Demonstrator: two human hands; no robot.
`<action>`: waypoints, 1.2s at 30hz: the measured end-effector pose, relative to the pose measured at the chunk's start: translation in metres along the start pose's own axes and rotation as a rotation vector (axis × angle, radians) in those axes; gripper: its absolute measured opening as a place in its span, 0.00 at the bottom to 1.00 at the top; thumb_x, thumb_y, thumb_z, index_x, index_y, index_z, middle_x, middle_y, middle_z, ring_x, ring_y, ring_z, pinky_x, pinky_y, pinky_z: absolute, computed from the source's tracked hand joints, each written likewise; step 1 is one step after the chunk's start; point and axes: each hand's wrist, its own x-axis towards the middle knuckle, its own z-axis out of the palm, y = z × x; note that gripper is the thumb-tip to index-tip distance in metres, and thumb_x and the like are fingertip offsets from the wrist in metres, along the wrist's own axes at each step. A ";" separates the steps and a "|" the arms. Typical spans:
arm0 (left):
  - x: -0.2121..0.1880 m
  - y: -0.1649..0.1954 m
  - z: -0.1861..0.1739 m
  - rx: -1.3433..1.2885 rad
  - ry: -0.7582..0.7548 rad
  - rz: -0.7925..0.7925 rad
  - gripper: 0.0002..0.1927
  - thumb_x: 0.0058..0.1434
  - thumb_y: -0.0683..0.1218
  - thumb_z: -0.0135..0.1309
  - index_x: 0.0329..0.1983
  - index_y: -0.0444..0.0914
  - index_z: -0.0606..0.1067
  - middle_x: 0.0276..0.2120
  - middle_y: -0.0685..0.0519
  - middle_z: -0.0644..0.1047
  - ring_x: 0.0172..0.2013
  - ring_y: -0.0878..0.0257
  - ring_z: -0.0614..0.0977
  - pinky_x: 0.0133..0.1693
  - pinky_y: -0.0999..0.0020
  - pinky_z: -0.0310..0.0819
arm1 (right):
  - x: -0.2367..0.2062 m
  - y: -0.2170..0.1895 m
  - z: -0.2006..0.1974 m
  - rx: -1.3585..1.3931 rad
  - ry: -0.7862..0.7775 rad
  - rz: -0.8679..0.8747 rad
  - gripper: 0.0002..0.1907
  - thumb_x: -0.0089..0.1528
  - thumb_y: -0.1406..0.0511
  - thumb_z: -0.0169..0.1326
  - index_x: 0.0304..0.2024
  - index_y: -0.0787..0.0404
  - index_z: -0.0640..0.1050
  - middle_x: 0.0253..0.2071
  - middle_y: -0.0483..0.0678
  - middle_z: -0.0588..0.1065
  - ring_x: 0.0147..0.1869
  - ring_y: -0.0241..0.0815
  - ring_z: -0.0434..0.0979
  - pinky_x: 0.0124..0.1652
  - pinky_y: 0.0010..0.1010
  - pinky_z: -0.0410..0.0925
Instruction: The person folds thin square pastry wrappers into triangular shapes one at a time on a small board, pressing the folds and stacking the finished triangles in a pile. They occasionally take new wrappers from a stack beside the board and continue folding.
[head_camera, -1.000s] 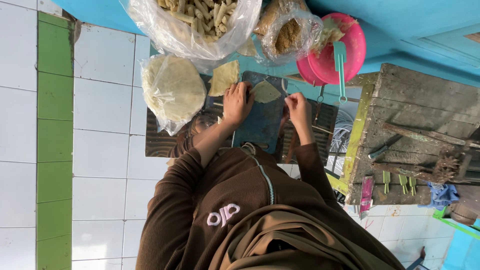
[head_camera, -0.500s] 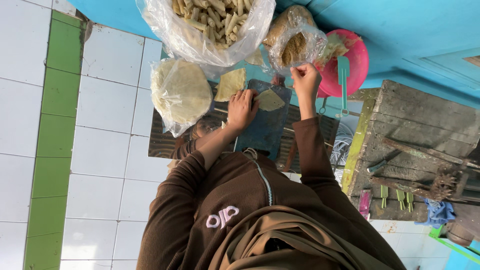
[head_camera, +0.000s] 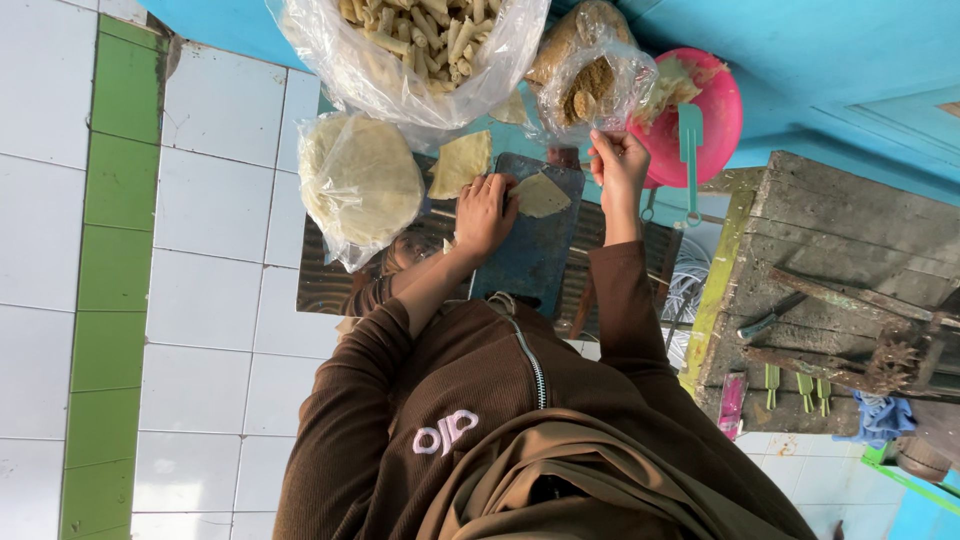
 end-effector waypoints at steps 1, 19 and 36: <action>0.000 0.000 -0.001 -0.001 -0.007 0.003 0.14 0.62 0.49 0.59 0.48 0.42 0.71 0.41 0.54 0.77 0.46 0.53 0.77 0.49 0.55 0.68 | -0.004 0.002 -0.004 0.017 -0.009 0.024 0.09 0.64 0.68 0.64 0.35 0.65 0.76 0.27 0.46 0.75 0.20 0.28 0.67 0.18 0.20 0.54; -0.004 0.006 0.001 0.094 -0.028 0.050 0.31 0.51 0.58 0.69 0.53 0.42 0.70 0.45 0.54 0.74 0.49 0.54 0.76 0.51 0.54 0.65 | -0.104 0.060 -0.034 -0.375 -0.183 -0.111 0.08 0.65 0.67 0.63 0.38 0.65 0.76 0.30 0.46 0.78 0.29 0.31 0.77 0.22 0.21 0.62; -0.003 0.005 -0.006 -0.079 -0.049 0.042 0.27 0.52 0.48 0.67 0.54 0.44 0.70 0.42 0.60 0.79 0.49 0.57 0.77 0.50 0.54 0.65 | -0.031 -0.004 -0.001 -0.445 0.006 -0.631 0.12 0.70 0.68 0.57 0.55 0.65 0.76 0.45 0.50 0.75 0.45 0.38 0.75 0.40 0.28 0.70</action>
